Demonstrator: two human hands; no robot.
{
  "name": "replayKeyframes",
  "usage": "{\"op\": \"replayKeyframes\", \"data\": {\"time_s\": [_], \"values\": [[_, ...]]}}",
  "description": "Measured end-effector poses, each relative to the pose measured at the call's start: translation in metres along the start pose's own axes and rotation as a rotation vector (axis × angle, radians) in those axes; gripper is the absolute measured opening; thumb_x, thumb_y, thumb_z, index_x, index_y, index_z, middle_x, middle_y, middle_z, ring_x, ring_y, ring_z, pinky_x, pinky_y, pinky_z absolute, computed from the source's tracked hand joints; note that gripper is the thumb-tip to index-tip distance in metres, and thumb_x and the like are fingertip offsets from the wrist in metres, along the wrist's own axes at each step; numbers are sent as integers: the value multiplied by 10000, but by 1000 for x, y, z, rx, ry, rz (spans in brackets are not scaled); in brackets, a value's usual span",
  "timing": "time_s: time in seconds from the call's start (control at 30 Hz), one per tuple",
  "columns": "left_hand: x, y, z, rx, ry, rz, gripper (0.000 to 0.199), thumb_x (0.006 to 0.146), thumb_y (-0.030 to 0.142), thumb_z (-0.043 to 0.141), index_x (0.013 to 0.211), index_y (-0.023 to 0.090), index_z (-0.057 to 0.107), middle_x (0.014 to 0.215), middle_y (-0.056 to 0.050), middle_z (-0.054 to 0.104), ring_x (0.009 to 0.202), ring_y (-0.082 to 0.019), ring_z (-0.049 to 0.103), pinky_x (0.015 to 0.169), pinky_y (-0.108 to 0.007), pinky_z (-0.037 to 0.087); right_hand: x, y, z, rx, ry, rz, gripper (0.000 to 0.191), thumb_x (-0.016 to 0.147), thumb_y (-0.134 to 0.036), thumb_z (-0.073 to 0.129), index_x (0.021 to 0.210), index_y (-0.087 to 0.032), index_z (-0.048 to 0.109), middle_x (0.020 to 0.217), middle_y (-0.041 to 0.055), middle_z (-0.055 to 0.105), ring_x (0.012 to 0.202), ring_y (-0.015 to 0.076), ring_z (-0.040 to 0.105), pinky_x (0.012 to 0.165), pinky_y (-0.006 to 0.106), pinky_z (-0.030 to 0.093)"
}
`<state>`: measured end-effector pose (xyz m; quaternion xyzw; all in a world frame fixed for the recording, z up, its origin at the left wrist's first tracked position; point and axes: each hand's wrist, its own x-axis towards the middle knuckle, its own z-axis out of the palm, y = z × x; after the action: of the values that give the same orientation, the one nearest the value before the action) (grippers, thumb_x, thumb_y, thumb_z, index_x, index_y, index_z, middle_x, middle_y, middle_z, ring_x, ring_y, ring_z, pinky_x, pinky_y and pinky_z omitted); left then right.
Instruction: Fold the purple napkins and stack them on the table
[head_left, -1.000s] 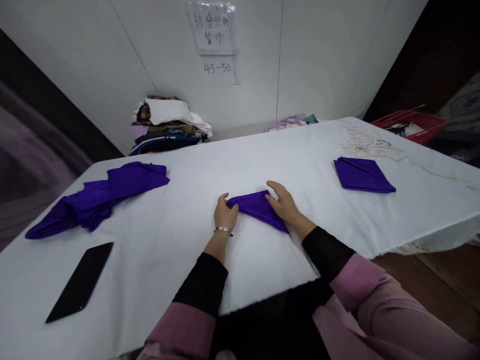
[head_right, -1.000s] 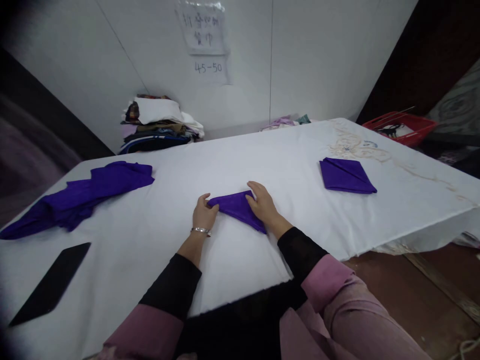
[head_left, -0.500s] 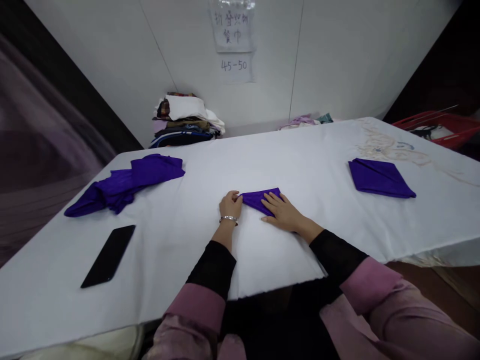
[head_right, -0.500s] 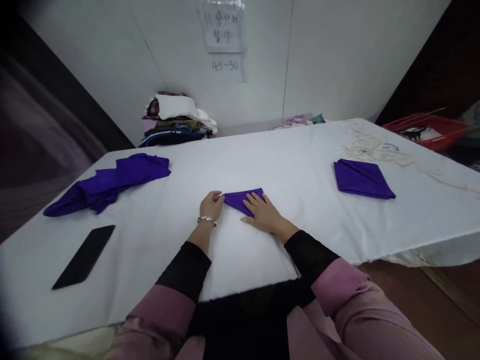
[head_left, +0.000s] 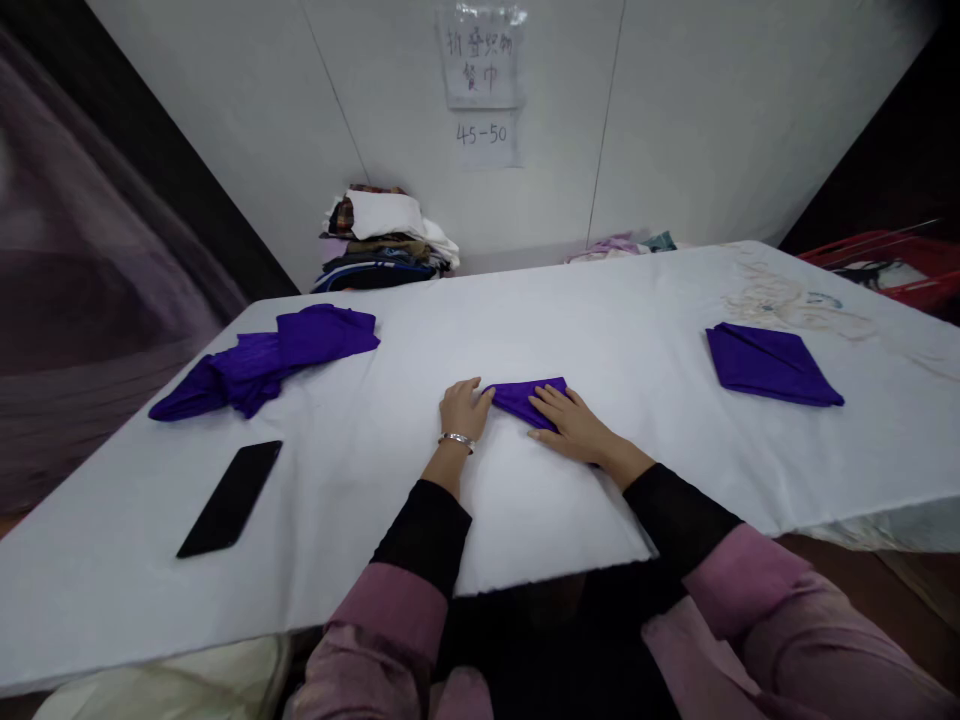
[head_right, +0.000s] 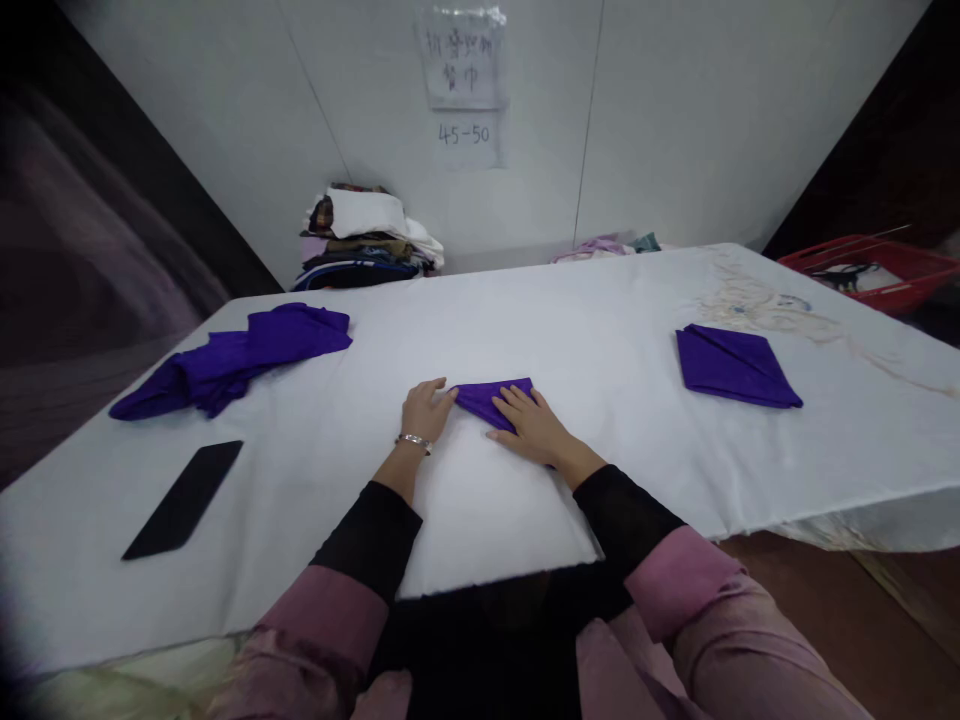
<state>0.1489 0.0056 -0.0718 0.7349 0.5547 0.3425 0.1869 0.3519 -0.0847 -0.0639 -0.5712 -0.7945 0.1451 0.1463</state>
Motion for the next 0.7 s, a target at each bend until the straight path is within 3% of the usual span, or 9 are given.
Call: {"op": "replayKeyframes", "data": {"time_s": [0.1,0.23,0.37,0.53,0.7], "values": [[0,5,1,199,-6,-121,376,752,511,545,925,193,650,1037,-100,636,1074,-283,500,936,-428,361,-1,-2,-5,0,-23,12,735,854,-640,316,1419,-172,280,1477,120,242,1371,272,155,1097,474,79],[0,11,3,206,-19,-173,317,745,510,543,810,216,643,969,-70,643,1038,-255,524,935,-407,353,9,-1,-19,75,49,-13,629,884,-584,321,1389,-210,346,1444,97,332,1349,257,236,1086,483,157],[2,15,4,136,-7,-201,225,735,437,574,749,218,621,915,-46,647,977,-232,553,922,-395,355,42,4,-30,198,180,-43,465,886,-430,437,1293,-209,483,1310,88,515,1246,237,421,1024,434,322],[1,13,2,-29,15,-170,154,704,368,616,745,220,601,785,-11,646,838,-199,580,854,-375,395,78,5,-25,372,81,5,361,824,-264,550,1175,-189,594,1184,83,613,1085,210,564,936,356,434],[-1,4,7,-310,44,-159,232,671,290,650,887,221,602,800,0,619,787,-158,580,766,-315,429,88,2,-16,491,27,-11,340,788,-202,578,1124,-207,630,1095,59,658,1003,197,603,908,349,453]]}}
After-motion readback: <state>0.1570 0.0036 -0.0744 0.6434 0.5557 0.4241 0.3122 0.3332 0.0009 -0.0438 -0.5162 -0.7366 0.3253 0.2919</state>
